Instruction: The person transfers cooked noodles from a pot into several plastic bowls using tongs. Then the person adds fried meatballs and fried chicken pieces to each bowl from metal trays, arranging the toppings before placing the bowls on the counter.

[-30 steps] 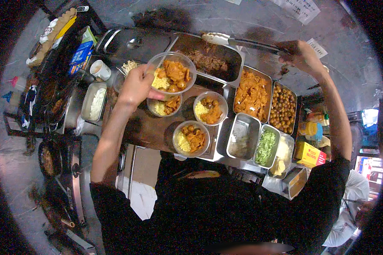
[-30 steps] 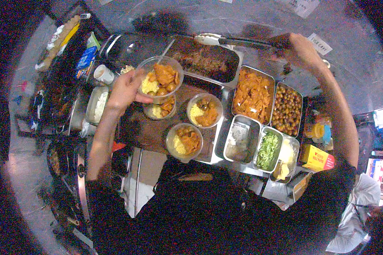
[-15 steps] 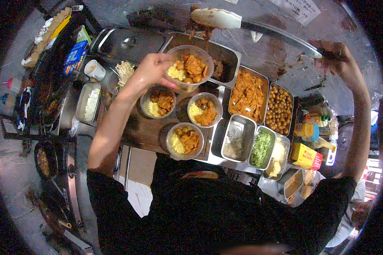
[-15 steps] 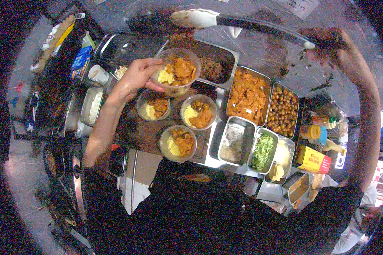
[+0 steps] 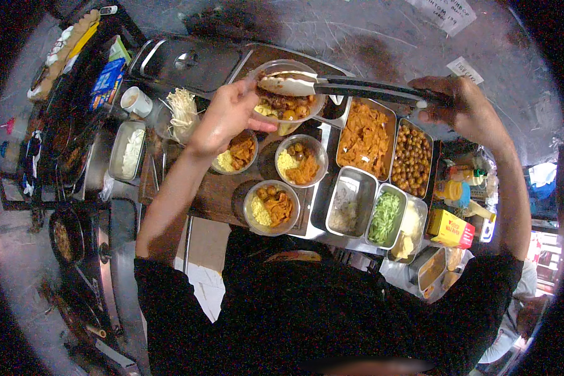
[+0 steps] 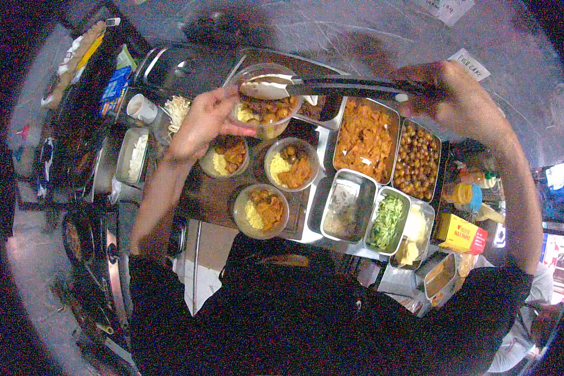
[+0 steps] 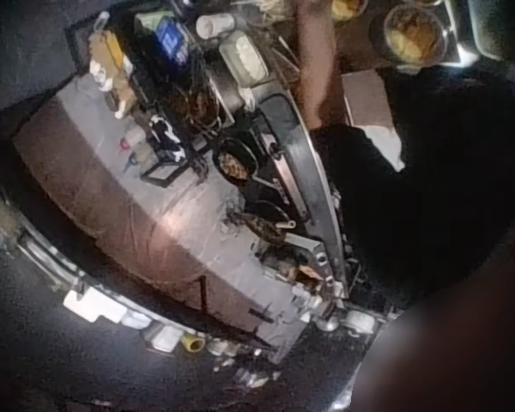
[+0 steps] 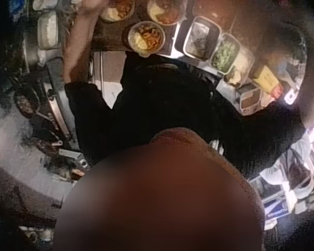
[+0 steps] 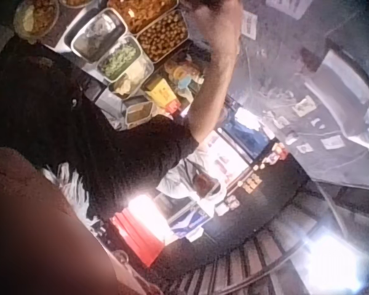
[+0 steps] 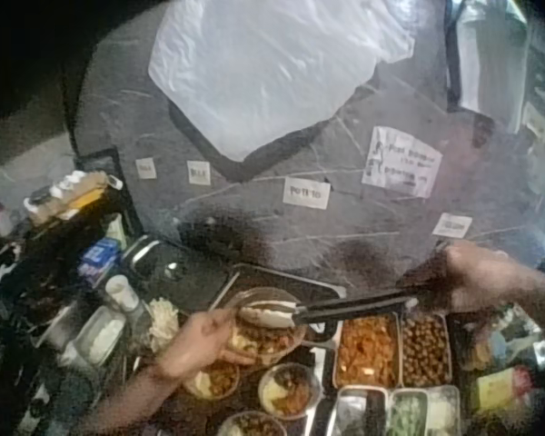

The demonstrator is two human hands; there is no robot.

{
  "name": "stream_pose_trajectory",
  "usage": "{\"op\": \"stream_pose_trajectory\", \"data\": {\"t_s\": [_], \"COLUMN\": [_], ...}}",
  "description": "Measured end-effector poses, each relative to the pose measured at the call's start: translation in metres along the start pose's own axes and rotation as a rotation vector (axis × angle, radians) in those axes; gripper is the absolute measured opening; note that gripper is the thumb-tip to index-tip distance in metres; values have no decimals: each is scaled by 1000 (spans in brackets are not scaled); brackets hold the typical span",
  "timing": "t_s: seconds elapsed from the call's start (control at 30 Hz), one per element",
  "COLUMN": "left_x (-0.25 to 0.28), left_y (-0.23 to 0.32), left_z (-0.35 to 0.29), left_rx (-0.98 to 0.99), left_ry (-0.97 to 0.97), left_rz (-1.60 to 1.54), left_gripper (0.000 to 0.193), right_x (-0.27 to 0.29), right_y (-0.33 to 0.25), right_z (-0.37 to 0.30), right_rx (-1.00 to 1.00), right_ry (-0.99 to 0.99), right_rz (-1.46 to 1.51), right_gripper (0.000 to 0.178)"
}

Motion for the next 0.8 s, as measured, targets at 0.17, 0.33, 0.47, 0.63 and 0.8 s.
{"op": "stream_pose_trajectory", "data": {"t_s": [0.17, 0.33, 0.47, 0.63, 0.8], "left_x": [2, -2, -6, -5, 0], "left_y": [-13, -6, -2, -12, -13], "left_z": [6, 7, 9, 17, 13], "left_rx": [29, 19, -14, 42, 43], "left_ry": [-43, -61, -66, -43, -23], "left_rz": [7, 10, -5, -2, -18], "left_gripper": [43, 41, 39, 43, 44], "right_x": [35, 40, 41, 48, 66], "right_y": [-14, -13, -22, -24, -9], "right_z": [-11, -11, -12, -14, -28], "right_rx": [32, 68, 73, 73, -8], "right_ry": [5, 10, -6, 48, 122], "right_rz": [-78, -107, -214, -294, -260], "right_gripper": [45, 47, 48, 45, 38]}}
Point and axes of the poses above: each hand's wrist, its own z-axis towards the middle knuckle, its own x-axis out of the back of the hand, y = z × x, the point moved 5 cm from there along z, towards the middle knuckle, and after that the axes turned 7 degrees about -y, right-handed, at the moved point
